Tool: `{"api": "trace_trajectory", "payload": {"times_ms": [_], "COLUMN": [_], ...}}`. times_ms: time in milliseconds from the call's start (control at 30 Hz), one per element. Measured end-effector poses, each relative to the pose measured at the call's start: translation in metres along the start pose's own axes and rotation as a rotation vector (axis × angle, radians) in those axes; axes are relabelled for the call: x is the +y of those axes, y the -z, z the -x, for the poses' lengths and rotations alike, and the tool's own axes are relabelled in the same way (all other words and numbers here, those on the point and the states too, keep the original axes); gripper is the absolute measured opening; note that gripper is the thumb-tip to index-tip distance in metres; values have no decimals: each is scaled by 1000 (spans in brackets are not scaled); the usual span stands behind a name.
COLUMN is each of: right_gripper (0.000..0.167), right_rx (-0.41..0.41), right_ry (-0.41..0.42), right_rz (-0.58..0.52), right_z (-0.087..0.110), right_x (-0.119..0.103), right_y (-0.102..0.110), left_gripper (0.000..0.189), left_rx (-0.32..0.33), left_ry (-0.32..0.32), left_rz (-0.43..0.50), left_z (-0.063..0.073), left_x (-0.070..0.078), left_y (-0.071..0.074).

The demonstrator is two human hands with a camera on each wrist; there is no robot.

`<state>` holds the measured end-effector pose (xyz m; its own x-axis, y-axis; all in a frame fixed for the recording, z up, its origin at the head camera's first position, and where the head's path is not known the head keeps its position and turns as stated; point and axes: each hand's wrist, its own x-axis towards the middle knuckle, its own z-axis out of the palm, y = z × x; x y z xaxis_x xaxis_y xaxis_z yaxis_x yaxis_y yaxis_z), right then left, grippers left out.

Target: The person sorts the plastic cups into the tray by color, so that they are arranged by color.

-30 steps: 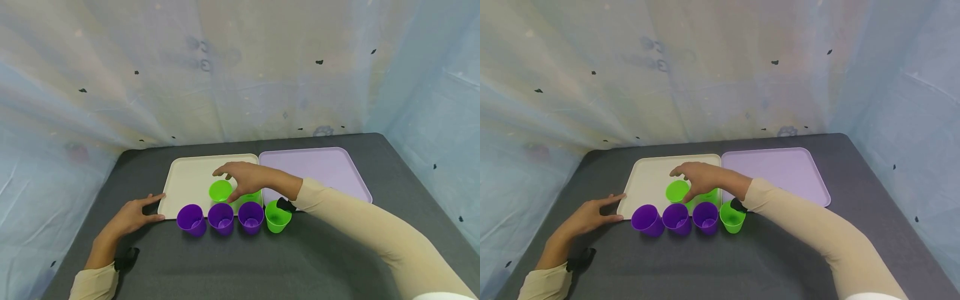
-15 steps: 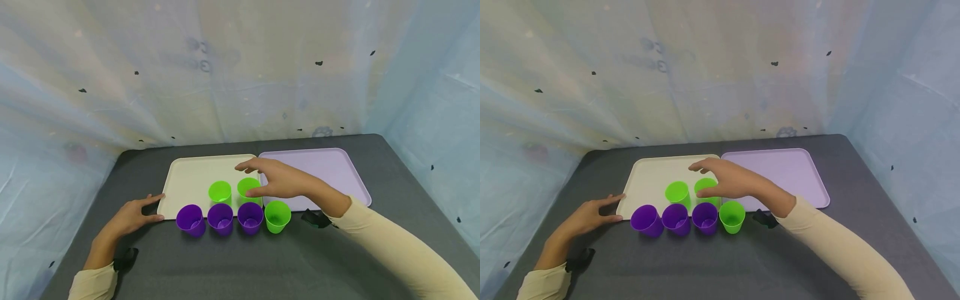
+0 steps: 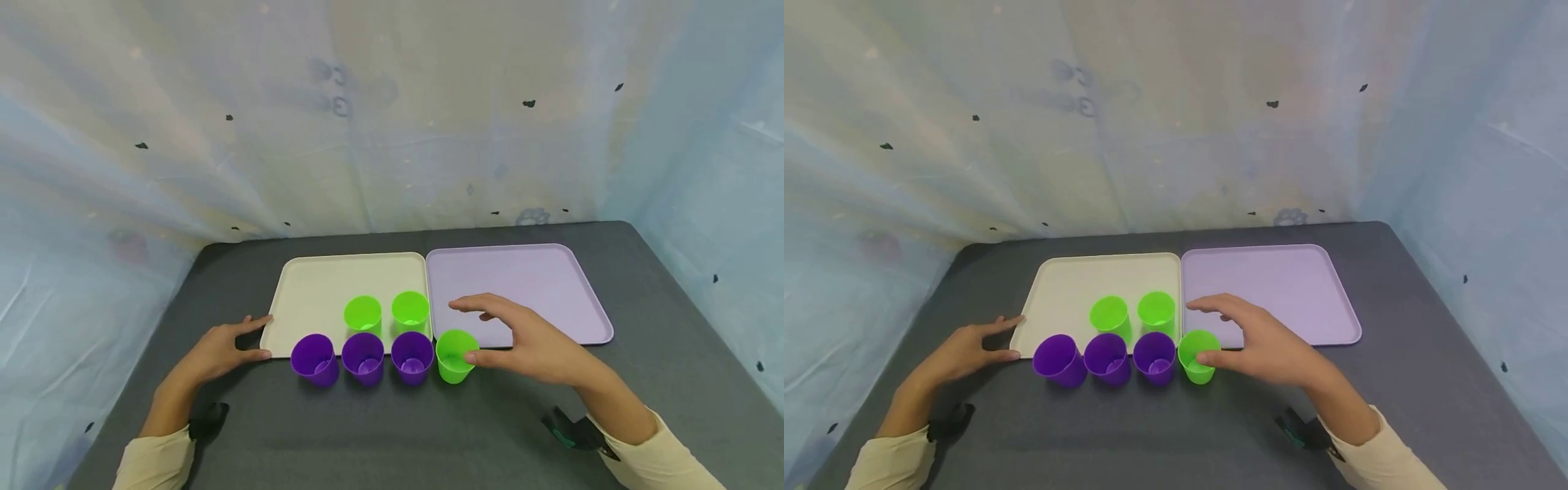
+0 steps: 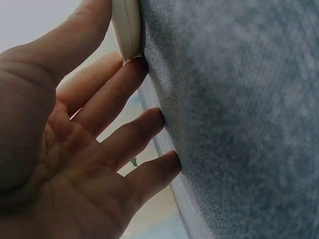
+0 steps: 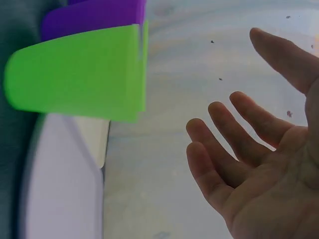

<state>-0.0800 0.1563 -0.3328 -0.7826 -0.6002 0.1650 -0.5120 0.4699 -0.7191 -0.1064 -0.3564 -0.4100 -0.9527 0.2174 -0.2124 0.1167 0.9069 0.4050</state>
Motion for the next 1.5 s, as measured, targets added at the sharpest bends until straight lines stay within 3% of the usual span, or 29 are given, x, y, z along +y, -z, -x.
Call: {"api": "trace_trajectory", "payload": {"times_ms": [200, 367, 667, 1167, 1500], "right_gripper": [63, 67, 74, 77, 74], "right_rx": [27, 31, 24, -56, -30], "right_ry": [-15, -17, -7, -97, -130], "right_rz": [8, -14, -31, -83, -83], "right_z": [22, 30, 29, 21, 17], "right_x": [16, 25, 32, 39, 34], "right_y": [-10, -14, -13, -35, -49], "left_gripper": [82, 81, 81, 82, 82], "left_rx": [4, 10, -2, 3, 10], "left_ry": [7, -2, 2, 3, -11], "left_rz": [-11, -9, 10, 5, -1], "left_z": [0, -1, 0, 2, -2], "left_x": [-3, -2, 1, -4, -2], "left_y": [1, 1, 0, -2, -2]}}
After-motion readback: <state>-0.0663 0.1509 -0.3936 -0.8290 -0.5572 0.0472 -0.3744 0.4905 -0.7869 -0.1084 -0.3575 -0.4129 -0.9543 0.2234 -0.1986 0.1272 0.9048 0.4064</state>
